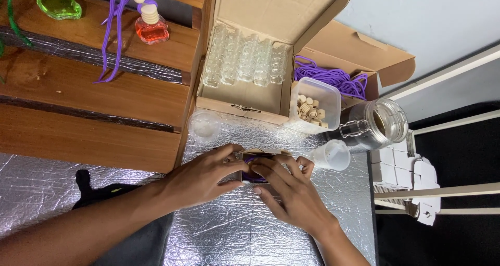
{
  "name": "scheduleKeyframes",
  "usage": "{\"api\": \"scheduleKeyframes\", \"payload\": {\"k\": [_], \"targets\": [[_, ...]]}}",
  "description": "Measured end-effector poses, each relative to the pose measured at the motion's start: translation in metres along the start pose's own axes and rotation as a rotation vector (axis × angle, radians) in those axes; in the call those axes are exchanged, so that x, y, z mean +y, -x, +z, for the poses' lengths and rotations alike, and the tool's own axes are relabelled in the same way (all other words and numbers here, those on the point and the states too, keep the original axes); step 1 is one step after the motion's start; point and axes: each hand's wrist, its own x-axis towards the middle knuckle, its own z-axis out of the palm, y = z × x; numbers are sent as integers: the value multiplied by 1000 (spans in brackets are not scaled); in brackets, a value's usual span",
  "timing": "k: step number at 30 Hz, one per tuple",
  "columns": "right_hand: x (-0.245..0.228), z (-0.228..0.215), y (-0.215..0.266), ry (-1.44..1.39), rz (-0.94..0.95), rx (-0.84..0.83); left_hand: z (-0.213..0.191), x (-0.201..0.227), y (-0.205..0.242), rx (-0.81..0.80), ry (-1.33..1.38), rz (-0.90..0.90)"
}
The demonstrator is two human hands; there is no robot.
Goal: The person puts a wooden cap onto a small glass bottle, folds a white cardboard box, and places the bottle inside.
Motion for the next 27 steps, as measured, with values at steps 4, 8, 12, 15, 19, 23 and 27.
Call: {"api": "scheduleKeyframes", "payload": {"k": [4,8,12,15,19,23,27], "targets": [[-3,5,0,-5,84,-73,0,-1,1,-16,-25,-19],[-1,7,2,19,77,-88,5,-4,2,-8,-29,-10],[3,-1,0,43,4,15,6,-3,2,33,3,-11],[4,-11,0,68,11,5,-6,6,-1,-10,37,-31],[4,-12,2,64,13,-43,-2,4,0,12,33,-56],[2,-10,2,51,20,-61,-8,8,-1,-20,38,-49],[2,-12,1,41,26,-88,0,0,3,-32,-9,-31]]}}
